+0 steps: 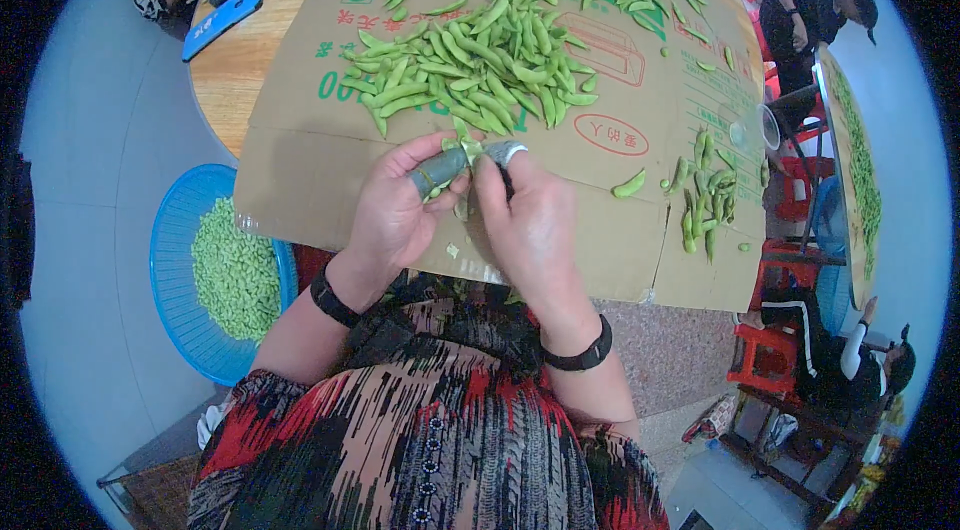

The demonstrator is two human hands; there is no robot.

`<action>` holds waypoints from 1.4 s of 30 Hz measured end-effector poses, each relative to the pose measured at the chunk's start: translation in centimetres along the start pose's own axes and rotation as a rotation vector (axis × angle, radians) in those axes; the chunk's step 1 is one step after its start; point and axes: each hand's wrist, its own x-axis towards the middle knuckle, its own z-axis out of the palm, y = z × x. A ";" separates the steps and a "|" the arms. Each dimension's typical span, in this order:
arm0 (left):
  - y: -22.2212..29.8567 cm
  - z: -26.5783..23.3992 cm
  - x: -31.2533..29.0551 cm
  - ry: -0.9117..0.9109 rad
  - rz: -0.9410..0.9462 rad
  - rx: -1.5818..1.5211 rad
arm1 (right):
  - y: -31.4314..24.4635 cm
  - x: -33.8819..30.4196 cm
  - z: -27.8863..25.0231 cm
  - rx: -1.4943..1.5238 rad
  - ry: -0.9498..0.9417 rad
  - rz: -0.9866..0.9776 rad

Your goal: Shelling green bean pods into a basket using finger-mounted tools.

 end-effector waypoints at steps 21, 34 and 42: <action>1.8 0.2 -0.7 -0.138 0.662 1.270 | 1.1 2.2 -2.5 0.179 -0.265 0.252; 2.0 -1.4 0.8 -0.083 -0.015 0.277 | 1.0 0.6 -2.1 0.615 -0.417 0.400; 1.0 -1.1 1.2 0.003 0.207 0.471 | 0.8 0.1 -0.6 0.026 -0.062 -0.038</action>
